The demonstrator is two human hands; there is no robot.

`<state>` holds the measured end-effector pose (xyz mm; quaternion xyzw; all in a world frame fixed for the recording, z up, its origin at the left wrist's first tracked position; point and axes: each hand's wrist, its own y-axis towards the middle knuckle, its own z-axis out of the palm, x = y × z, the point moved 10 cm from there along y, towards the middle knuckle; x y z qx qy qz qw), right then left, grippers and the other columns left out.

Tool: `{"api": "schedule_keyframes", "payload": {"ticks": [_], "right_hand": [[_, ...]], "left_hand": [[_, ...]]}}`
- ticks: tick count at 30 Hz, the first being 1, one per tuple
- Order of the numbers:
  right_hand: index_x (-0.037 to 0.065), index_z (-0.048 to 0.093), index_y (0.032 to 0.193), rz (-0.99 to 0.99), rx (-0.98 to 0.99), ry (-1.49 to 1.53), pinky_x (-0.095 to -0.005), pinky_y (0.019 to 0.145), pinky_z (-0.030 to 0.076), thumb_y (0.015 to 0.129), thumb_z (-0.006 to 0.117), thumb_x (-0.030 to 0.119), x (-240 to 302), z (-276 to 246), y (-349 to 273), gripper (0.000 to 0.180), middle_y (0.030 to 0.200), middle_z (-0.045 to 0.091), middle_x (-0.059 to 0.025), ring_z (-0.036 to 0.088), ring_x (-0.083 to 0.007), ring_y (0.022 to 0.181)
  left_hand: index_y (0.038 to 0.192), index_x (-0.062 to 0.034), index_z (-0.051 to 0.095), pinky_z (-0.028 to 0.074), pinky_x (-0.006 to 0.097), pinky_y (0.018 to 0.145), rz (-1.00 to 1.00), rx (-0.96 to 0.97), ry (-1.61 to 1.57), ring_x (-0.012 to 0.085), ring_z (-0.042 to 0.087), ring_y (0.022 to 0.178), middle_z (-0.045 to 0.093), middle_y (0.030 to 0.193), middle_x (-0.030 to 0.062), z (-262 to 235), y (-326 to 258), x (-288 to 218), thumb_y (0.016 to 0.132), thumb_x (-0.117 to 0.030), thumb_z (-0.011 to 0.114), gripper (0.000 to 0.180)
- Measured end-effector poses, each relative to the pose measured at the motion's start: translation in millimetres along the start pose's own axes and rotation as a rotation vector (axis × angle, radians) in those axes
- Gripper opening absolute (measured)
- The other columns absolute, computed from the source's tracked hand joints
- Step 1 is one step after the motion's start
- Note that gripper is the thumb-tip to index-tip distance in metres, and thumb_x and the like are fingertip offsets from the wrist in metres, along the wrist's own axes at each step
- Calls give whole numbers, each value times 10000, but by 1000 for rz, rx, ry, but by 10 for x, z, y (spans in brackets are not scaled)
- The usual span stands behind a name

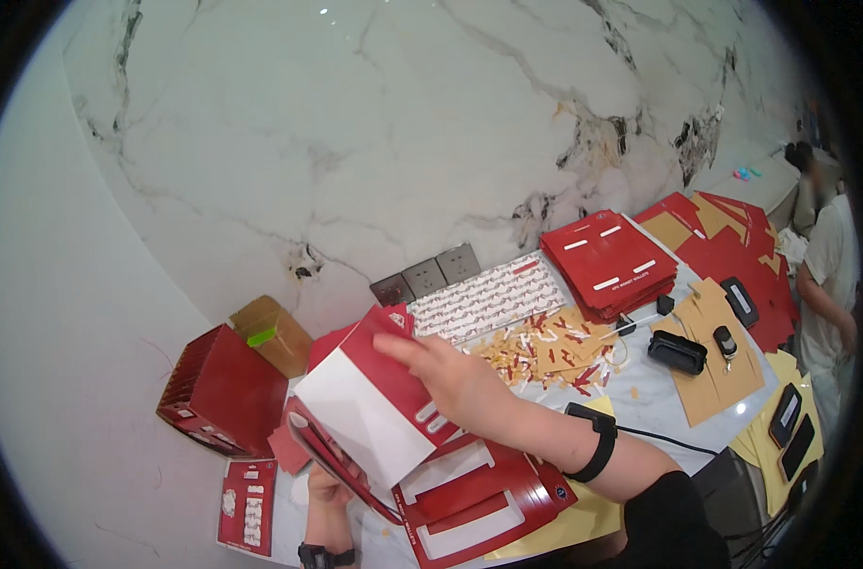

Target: Assembling red paper money wallets by inserting decorative components and cards into envelopes.

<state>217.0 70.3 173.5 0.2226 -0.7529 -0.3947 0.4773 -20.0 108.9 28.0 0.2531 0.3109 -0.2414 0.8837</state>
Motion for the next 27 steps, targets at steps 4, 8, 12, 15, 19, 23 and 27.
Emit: {"api": "schedule_keyframes", "payload": {"ticks": [4, 8, 12, 15, 19, 23, 27], "right_hand": [[149, 659, 1226, -11, 289, -81, -358, 690, 540, 877, 624, 60, -20, 270, -110, 363, 1083, 563, -191, 657, -332, 852], [121, 616, 1201, 144, 356, 171, -360, 844, 503, 816, 737, 121, 3, 372, -142, 403, 1096, 541, -127, 607, -281, 960], [76, 551, 1171, 257, 484, 368, -350, 1007, 408, 731, 846, 201, 31, 562, -221, 545, 1127, 547, -91, 523, -251, 1156], [89, 533, 1180, 229, 471, 384, -374, 948, 470, 737, 827, 180, 25, 650, -332, 540, 1138, 530, -110, 562, -275, 1137], [138, 504, 1244, 194, 434, 95, -404, 703, 555, 827, 731, 160, 214, 633, -422, 475, 1148, 487, -145, 648, -357, 905], [126, 519, 1295, 82, 489, -54, -374, 659, 547, 907, 636, 115, 415, 670, -480, 406, 1092, 505, -154, 624, -320, 955], [91, 495, 1329, 245, 477, 263, -371, 840, 480, 972, 549, 132, 276, 615, -394, 363, 1094, 522, -166, 607, -335, 981]], "left_hand": [[1258, -17, 588, 596, 471, 845, 2, 229, -101, 408, 677, 1023, 537, 1329, 300, 101, -37, 3, 814, -72, 690, 459], [1244, -26, 597, 597, 475, 841, -43, 262, -161, 424, 670, 1030, 522, 1336, 314, 193, -37, 59, 832, -105, 684, 428], [1230, -34, 607, 599, 480, 837, -77, 294, -214, 441, 662, 1036, 507, 1344, 328, 362, -31, 82, 850, -137, 677, 400], [1220, -40, 614, 600, 484, 834, -108, 325, -263, 453, 657, 1041, 496, 1350, 338, 473, -7, 129, 864, -161, 673, 380], [1206, -49, 623, 602, 488, 830, -144, 360, -322, 470, 650, 1048, 481, 1358, 352, 587, -7, 158, 883, -193, 667, 357], [1120, -85, 657, 603, 507, 813, -79, 447, -239, 515, 564, 1173, 395, 1407, 394, 420, -36, 192, 958, -327, 589, 300], [1075, -87, 662, 578, 516, 879, -85, 375, -299, 506, 470, 1288, 353, 1450, 377, 345, 33, 172, 950, -248, 615, 210]]}}
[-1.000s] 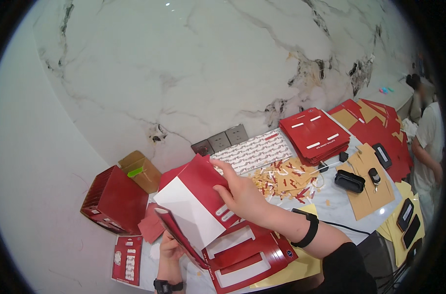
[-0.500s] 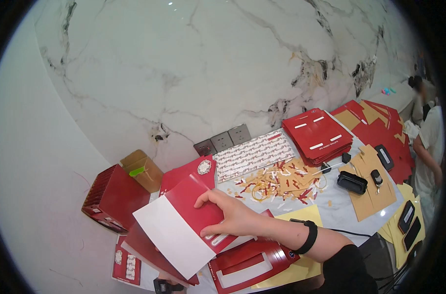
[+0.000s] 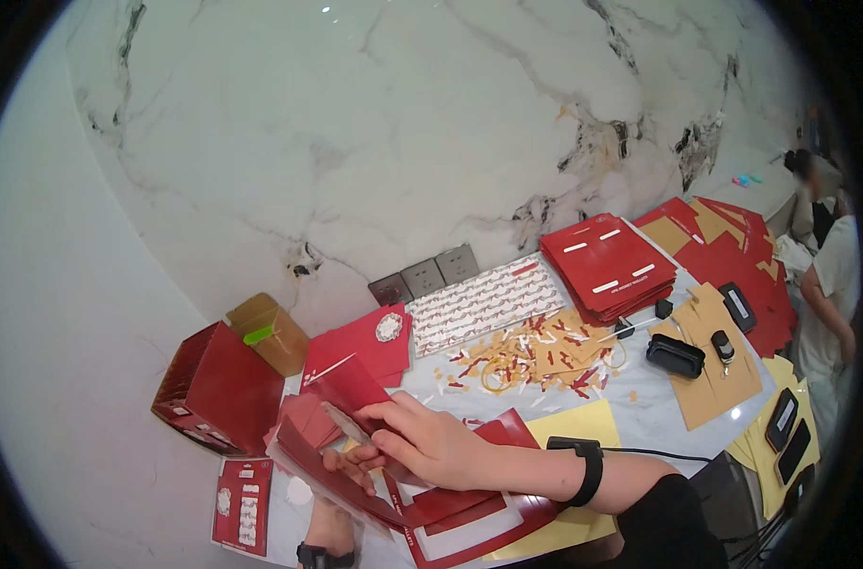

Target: Assembling red paper money wallets by inserting decorative components and cards into envelopes.

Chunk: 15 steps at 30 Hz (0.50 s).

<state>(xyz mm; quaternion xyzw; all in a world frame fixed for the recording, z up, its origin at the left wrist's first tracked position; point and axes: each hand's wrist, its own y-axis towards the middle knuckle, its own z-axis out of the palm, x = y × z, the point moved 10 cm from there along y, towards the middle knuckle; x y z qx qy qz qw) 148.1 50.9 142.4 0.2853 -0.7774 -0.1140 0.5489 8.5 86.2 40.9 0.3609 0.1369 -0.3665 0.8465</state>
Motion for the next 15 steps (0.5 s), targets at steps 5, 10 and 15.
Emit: {"api": "schedule_keyframes", "payload": {"ticks": [5, 10, 15], "right_hand": [[72, 448, 1367, 88, -192, 348, -321, 908, 478, 987, 527, 91, -454, -231, 112, 388, 1243, 594, -151, 610, -214, 1086], [-7, 445, 1381, 456, -285, 1052, -341, 1050, 447, 951, 548, 23, -987, -378, 141, 443, 1286, 601, -118, 577, -186, 1197], [-4, 492, 1353, 480, 36, 1201, -309, 1037, 440, 960, 525, 21, -929, 294, 67, 395, 1281, 601, -92, 580, -166, 1176]], "left_hand": [[1143, -46, 602, 556, 501, 926, -48, -245, 195, 454, 465, 1308, 457, 1408, 295, -95, 44, 61, 878, -103, 686, 284], [1194, -24, 536, 566, 428, 885, 53, -314, 138, 297, 591, 1083, 546, 1228, 142, -254, 43, -28, 876, -84, 672, 351], [1369, 47, 437, 473, 468, 1045, 14, -551, 243, 343, 559, 1227, 516, 1373, 192, -359, -10, 53, 887, -77, 645, 539]]}}
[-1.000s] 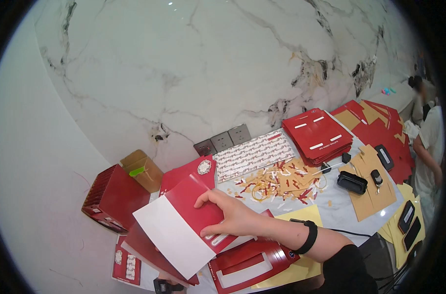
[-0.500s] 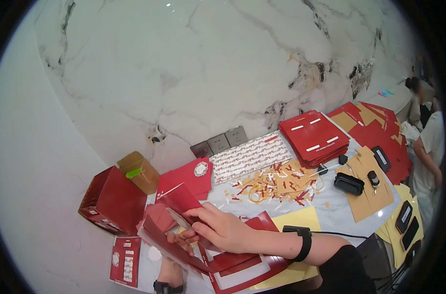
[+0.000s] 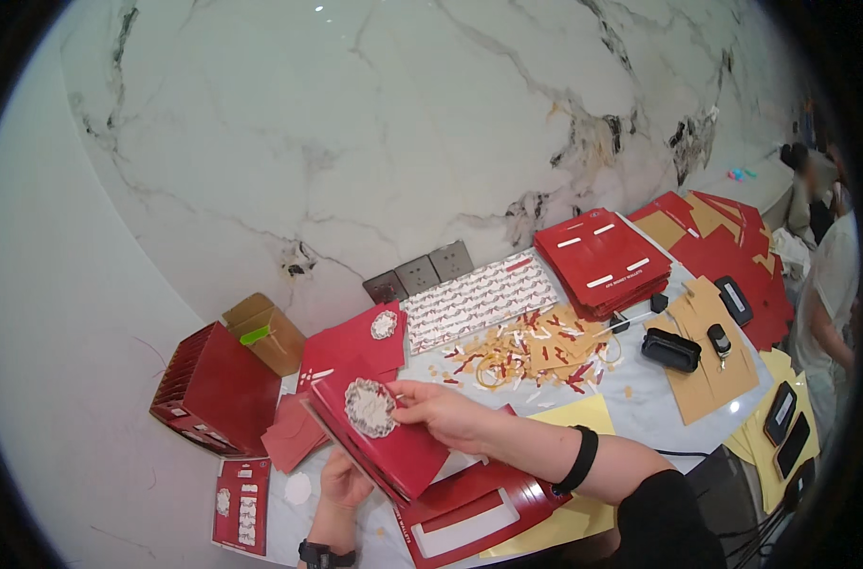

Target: Assembling red paper money wallets by inserting decorative components and cards into envelopes.

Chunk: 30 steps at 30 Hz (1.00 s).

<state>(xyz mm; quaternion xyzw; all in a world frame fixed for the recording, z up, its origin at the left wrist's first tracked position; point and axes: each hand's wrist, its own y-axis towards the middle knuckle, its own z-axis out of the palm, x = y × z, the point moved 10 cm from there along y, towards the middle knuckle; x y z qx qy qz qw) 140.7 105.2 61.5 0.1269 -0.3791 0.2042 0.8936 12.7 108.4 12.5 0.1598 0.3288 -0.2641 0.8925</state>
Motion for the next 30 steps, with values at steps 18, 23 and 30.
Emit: {"api": "schedule_keyframes", "payload": {"ticks": [18, 23, 30], "right_hand": [[40, 531, 1322, -264, -231, -649, -295, 843, 495, 983, 582, 200, 120, -126, -57, 378, 1057, 658, -87, 631, -171, 969], [13, 561, 1242, -378, -162, -972, -303, 794, 517, 965, 615, 226, 360, 241, -208, 353, 1028, 641, -126, 648, -181, 919], [-2, 568, 1109, -577, -180, -1312, -386, 718, 527, 869, 672, 80, 429, 259, -241, 274, 988, 591, -165, 646, -315, 838]], "left_hand": [[1484, -102, 236, 390, 471, 1098, 210, 1, 466, 238, 483, 1290, 421, 1434, 97, 37, 94, -123, 1005, -115, 521, 558], [1512, -119, 137, 305, 390, 1123, 649, -181, 945, 208, 389, 1339, 374, 1462, 103, 71, -38, -516, 978, -14, 514, 661], [1550, -88, 12, 284, 373, 1130, 563, -93, 908, 207, 385, 1338, 360, 1470, 115, 22, 69, -295, 979, -5, 505, 759]]}}
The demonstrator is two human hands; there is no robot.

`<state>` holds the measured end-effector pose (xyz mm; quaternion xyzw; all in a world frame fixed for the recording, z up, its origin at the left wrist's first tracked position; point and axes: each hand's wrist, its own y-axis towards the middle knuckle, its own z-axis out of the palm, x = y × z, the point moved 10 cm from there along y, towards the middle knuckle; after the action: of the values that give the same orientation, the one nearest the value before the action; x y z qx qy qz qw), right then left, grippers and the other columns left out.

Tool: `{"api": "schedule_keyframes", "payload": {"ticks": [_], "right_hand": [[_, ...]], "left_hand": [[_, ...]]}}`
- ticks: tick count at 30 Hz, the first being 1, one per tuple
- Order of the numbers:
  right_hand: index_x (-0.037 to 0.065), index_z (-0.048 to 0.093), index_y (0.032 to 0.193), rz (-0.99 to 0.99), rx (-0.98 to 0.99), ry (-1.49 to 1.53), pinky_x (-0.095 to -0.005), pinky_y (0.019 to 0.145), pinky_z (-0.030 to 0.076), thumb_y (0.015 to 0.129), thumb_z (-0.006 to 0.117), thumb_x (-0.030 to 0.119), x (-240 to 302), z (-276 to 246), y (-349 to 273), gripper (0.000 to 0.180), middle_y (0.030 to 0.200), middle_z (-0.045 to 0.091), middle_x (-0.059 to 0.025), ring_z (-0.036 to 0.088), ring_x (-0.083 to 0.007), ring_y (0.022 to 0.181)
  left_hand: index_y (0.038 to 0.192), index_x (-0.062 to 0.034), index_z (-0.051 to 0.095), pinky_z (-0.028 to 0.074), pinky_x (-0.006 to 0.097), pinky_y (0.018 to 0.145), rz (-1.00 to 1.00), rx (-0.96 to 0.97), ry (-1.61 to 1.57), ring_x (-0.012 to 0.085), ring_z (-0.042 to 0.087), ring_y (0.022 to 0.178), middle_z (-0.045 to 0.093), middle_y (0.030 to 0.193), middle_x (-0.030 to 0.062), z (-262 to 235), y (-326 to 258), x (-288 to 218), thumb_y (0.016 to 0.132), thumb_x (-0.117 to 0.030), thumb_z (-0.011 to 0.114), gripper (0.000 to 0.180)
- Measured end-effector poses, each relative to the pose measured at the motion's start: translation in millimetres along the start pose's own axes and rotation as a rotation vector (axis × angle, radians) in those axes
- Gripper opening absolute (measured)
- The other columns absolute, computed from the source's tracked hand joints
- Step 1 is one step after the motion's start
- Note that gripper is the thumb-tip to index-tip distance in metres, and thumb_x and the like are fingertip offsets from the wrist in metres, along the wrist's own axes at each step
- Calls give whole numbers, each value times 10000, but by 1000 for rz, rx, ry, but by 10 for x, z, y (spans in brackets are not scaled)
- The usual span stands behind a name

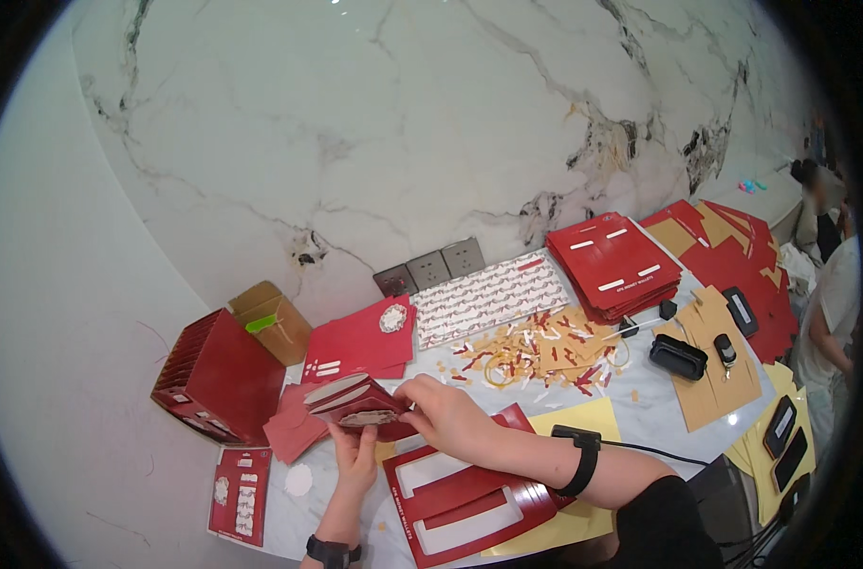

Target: Assembling red paper money wallets by inserting decorative components and cards into envelopes.

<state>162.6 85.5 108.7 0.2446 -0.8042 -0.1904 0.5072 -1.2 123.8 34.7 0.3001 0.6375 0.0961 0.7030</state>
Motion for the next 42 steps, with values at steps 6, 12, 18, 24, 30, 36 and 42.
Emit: {"api": "schedule_keyframes", "payload": {"ticks": [6, 12, 18, 24, 30, 36, 42], "right_hand": [[15, 576, 1037, -22, -31, -101, -391, 730, 519, 810, 702, 16, -267, 29, -4, 260, 981, 605, -164, 649, -322, 850], [38, 578, 955, 127, 86, -359, -438, 743, 514, 809, 716, 121, -464, 66, -29, 217, 943, 605, -159, 633, -363, 867], [47, 605, 999, 54, 104, -369, -457, 748, 522, 807, 708, 163, -356, 49, 1, 248, 918, 632, -151, 644, -379, 848], [39, 673, 886, 141, 211, -380, -458, 722, 519, 811, 733, 259, -551, 68, 30, 240, 826, 674, -173, 661, -370, 815], [59, 719, 916, 188, 268, -336, -454, 708, 522, 802, 743, 262, -625, 110, 7, 235, 782, 682, -172, 668, -369, 772], [100, 745, 927, 172, 278, -332, -449, 706, 523, 794, 736, 249, -612, 94, 14, 200, 763, 682, -173, 671, -359, 760], [115, 750, 934, 136, 275, -286, -431, 690, 520, 793, 726, 204, -367, -5, 57, 169, 768, 689, -158, 676, -337, 750]], "left_hand": [[1498, -34, 166, 288, 354, 1121, -52, 133, 229, 199, 393, 1313, 390, 1437, 114, 100, 47, 241, 1013, -76, 479, 578], [1362, -6, 356, 388, 315, 1014, -201, 247, 337, 209, 491, 1188, 497, 1320, 143, 134, -66, 612, 1029, -114, 482, 372], [1428, -21, 330, 351, 307, 1076, -203, 126, 208, 174, 474, 1241, 508, 1331, 101, 113, -15, 323, 1010, -60, 492, 450], [1452, -33, 304, 379, 299, 1053, -282, 199, 216, 161, 485, 1229, 474, 1386, 82, 71, -85, 574, 991, -19, 515, 507], [1392, -27, 417, 439, 286, 994, -309, 245, 374, 151, 550, 1159, 579, 1275, 73, 70, -85, 528, 981, -49, 564, 438], [1287, -6, 519, 487, 296, 947, -380, 234, 379, 158, 602, 1099, 635, 1198, 88, 9, -141, 675, 942, -31, 627, 363], [1256, 30, 539, 526, 297, 870, -253, 122, 174, 158, 645, 1039, 682, 1131, 124, -26, -130, 535, 887, -47, 711, 415]]}}
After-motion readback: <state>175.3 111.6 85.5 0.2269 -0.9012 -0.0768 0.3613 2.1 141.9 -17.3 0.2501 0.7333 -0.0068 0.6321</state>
